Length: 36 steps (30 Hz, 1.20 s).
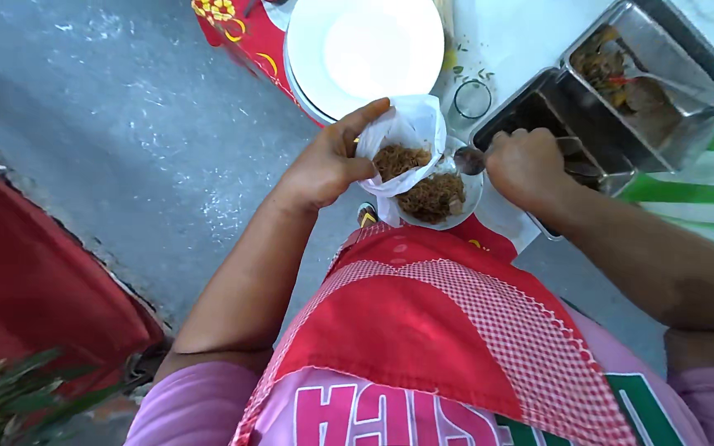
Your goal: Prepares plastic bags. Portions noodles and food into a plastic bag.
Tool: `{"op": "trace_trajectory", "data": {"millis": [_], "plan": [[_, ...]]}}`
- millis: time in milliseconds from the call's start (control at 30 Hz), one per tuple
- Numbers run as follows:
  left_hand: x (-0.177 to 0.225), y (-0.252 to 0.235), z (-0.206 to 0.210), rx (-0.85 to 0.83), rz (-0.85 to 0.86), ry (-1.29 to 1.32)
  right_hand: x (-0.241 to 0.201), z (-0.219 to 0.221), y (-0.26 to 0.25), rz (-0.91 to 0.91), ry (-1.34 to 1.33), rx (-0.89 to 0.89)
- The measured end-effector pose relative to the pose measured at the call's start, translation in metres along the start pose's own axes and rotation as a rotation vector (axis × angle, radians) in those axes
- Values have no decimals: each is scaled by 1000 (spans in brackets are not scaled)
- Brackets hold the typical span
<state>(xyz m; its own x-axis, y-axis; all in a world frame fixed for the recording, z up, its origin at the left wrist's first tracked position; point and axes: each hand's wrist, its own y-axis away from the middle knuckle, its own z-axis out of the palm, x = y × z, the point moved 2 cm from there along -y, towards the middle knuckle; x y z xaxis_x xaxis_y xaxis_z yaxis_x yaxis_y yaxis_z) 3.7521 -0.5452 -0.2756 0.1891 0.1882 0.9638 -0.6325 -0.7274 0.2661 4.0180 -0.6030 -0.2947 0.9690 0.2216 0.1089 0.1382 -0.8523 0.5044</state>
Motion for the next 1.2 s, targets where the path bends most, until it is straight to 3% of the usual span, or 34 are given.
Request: {"op": "trace_trajectory", "data": {"millis": [200, 433, 600, 900, 1200], "plan": [[-2, -2, -4, -26, 8, 47, 9, 43, 0, 73, -213, -177], [-2, -7, -3, -33, -17, 47, -17, 100, -16, 21, -609, 21], [-1, -7, -2, -25, -7, 49, -18, 102, -25, 54, -663, -29], [-2, 2, -10, 44, 11, 51, 19, 112, -20, 62, -804, 110], [0, 2, -5, 44, 9, 21, 63, 74, 16, 16, -748, 241]]}}
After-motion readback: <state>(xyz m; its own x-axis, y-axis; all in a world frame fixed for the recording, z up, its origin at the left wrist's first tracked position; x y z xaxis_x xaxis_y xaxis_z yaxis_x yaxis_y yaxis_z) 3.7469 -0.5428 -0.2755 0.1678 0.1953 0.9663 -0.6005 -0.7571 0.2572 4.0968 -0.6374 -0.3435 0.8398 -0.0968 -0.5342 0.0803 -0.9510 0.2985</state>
